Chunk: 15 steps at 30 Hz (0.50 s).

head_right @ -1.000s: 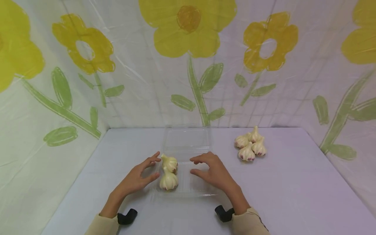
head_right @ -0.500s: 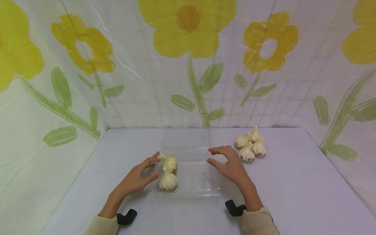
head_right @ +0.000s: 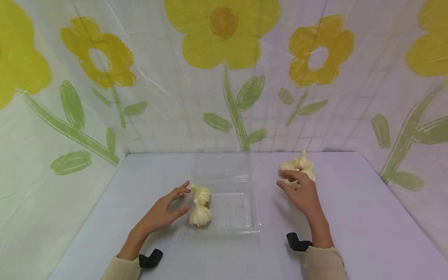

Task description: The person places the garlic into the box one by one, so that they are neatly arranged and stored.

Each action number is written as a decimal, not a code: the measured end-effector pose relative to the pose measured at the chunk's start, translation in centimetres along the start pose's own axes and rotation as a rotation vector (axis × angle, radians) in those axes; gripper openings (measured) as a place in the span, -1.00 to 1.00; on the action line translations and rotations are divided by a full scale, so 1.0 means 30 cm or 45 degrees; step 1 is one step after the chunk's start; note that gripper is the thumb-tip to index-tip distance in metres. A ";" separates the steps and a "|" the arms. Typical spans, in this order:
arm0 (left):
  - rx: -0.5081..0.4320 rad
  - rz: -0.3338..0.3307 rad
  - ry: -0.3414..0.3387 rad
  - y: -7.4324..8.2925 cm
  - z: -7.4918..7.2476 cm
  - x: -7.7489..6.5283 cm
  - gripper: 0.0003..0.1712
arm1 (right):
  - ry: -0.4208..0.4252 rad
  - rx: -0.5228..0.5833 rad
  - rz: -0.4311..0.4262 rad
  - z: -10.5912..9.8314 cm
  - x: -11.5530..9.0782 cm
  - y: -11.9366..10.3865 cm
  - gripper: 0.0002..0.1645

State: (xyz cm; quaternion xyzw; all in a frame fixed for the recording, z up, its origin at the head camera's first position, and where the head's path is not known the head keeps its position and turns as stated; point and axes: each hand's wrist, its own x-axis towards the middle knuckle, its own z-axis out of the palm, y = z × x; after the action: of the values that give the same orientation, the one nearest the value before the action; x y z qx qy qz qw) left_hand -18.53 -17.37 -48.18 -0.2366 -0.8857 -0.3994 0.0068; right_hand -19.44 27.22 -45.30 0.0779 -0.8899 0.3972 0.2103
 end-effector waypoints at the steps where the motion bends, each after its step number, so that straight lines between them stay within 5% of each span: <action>1: -0.001 0.002 -0.001 -0.001 0.001 0.001 -0.39 | 0.009 -0.003 0.006 -0.006 -0.001 0.009 -0.59; 15: 0.012 -0.009 -0.003 -0.002 0.001 0.001 -0.39 | 0.060 -0.069 0.142 -0.051 -0.019 0.099 -0.53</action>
State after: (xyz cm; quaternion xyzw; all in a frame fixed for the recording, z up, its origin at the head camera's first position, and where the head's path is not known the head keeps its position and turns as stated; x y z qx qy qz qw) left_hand -18.58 -17.38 -48.24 -0.2338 -0.8884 -0.3951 0.0054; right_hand -19.36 30.33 -46.65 0.0132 -0.8980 0.3859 0.2109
